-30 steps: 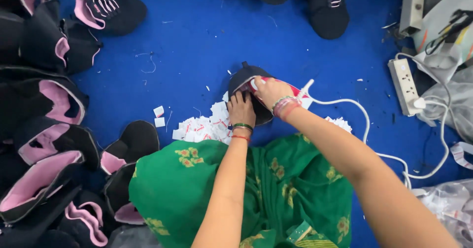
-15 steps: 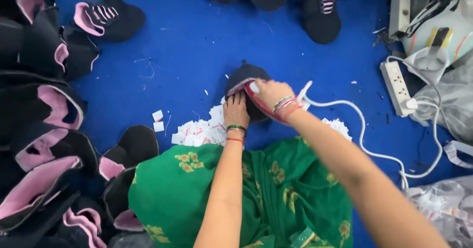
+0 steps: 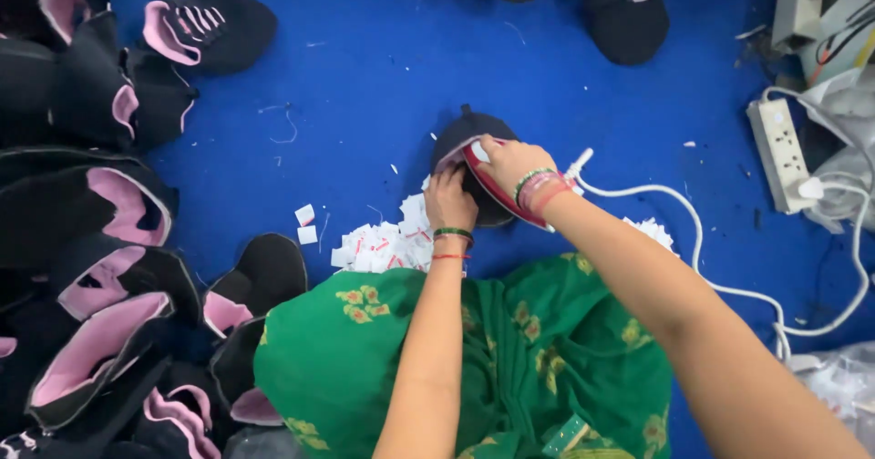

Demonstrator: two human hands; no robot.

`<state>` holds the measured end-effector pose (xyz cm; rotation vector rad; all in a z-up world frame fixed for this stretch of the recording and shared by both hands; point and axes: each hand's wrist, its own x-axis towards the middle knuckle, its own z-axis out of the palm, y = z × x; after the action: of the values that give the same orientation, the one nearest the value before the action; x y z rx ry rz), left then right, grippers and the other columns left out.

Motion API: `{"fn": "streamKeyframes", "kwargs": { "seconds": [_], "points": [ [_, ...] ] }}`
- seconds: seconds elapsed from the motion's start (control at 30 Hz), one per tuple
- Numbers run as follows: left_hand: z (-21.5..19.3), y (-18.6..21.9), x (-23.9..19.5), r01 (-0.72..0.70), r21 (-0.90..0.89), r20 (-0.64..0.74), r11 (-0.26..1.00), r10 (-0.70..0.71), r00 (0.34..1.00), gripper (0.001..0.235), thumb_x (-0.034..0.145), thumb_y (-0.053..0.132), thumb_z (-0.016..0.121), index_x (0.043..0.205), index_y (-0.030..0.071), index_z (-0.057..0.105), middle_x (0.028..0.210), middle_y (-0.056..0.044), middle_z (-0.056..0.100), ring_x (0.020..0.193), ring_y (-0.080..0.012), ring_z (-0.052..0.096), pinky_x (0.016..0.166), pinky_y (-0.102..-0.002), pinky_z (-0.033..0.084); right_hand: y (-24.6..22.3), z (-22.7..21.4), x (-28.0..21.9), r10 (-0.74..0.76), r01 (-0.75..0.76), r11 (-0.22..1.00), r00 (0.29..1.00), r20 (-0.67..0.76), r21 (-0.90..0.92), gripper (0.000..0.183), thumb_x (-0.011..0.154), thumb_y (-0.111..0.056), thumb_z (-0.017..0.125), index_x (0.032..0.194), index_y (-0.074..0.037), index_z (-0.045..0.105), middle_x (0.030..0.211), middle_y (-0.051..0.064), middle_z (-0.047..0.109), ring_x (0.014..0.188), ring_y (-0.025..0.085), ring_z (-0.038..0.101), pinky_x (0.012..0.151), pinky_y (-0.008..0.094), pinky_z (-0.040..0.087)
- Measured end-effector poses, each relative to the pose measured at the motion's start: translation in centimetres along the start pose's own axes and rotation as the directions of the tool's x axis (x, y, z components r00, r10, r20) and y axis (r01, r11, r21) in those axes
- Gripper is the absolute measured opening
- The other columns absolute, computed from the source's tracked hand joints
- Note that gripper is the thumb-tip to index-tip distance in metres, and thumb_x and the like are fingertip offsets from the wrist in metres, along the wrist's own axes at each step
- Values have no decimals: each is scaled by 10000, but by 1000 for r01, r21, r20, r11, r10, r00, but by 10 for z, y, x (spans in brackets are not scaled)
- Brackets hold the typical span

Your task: Ironing and applying labels to shoe upper components.

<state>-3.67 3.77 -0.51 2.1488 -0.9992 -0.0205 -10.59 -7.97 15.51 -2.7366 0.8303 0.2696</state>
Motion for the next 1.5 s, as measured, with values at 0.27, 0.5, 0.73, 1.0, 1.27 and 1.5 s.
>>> {"fn": "streamKeyframes", "kwargs": {
  "seconds": [0.27, 0.5, 0.73, 1.0, 1.27, 1.5],
  "points": [
    [-2, -2, -9, -78, 148, 31, 986, 74, 997, 496, 812, 60, 655, 1305, 107, 673, 1420, -39, 627, 1280, -259, 552, 1027, -429, 448, 19, -2, -34, -97, 104, 980, 994, 46, -168, 473, 985, -427, 568, 1345, -123, 525, 902, 218, 736, 844, 405, 727, 701, 533, 582],
    [6, -6, -8, -92, 137, 12, 986, 92, 996, 556, 795, 79, 660, 1350, 111, 646, 1426, -43, 612, 1302, -266, 532, 1062, -433, 418, 15, -16, -37, -47, 40, 978, 998, -29, -207, 509, 977, -445, 588, 1360, -117, 527, 944, 221, 726, 825, 407, 728, 681, 516, 591],
    [-10, 19, 12, -86, 346, 107, 934, 52, 993, 611, 846, 126, 620, 1456, 113, 600, 1222, -66, 601, 1105, -276, 551, 939, -420, 438, 10, -5, 4, 67, -66, 993, 998, 8, -100, 430, 1035, -425, 565, 1312, -95, 571, 994, 214, 745, 917, 411, 724, 773, 521, 581],
    [5, 10, 3, -146, 431, 94, 890, 116, 989, 507, 915, 174, 580, 1419, 133, 602, 1273, -68, 593, 1132, -276, 542, 934, -417, 434, 4, 0, -3, 51, -52, 991, 999, -14, -126, 502, 970, -367, 600, 1361, -65, 516, 994, 222, 731, 907, 408, 722, 732, 518, 587],
    [-5, 8, -26, -158, 431, 58, 889, 147, 987, 569, 885, 172, 532, 1447, 91, 562, 1465, -120, 524, 1355, -296, 460, 1107, -488, 371, 5, 5, -17, 30, -34, 982, 999, -28, -187, 463, 991, -329, 577, 1350, -41, 528, 1003, 221, 743, 921, 387, 739, 750, 500, 602],
    [19, -6, -24, -148, 319, 88, 936, 126, 988, 504, 927, 148, 532, 1419, 41, 564, 1506, -178, 498, 1423, -355, 422, 1191, -464, 334, -14, -15, -18, 62, -54, 983, 997, 43, -176, 455, 954, -428, 627, 1261, -96, 586, 994, 226, 736, 935, 407, 720, 794, 515, 584]
  ]
}}
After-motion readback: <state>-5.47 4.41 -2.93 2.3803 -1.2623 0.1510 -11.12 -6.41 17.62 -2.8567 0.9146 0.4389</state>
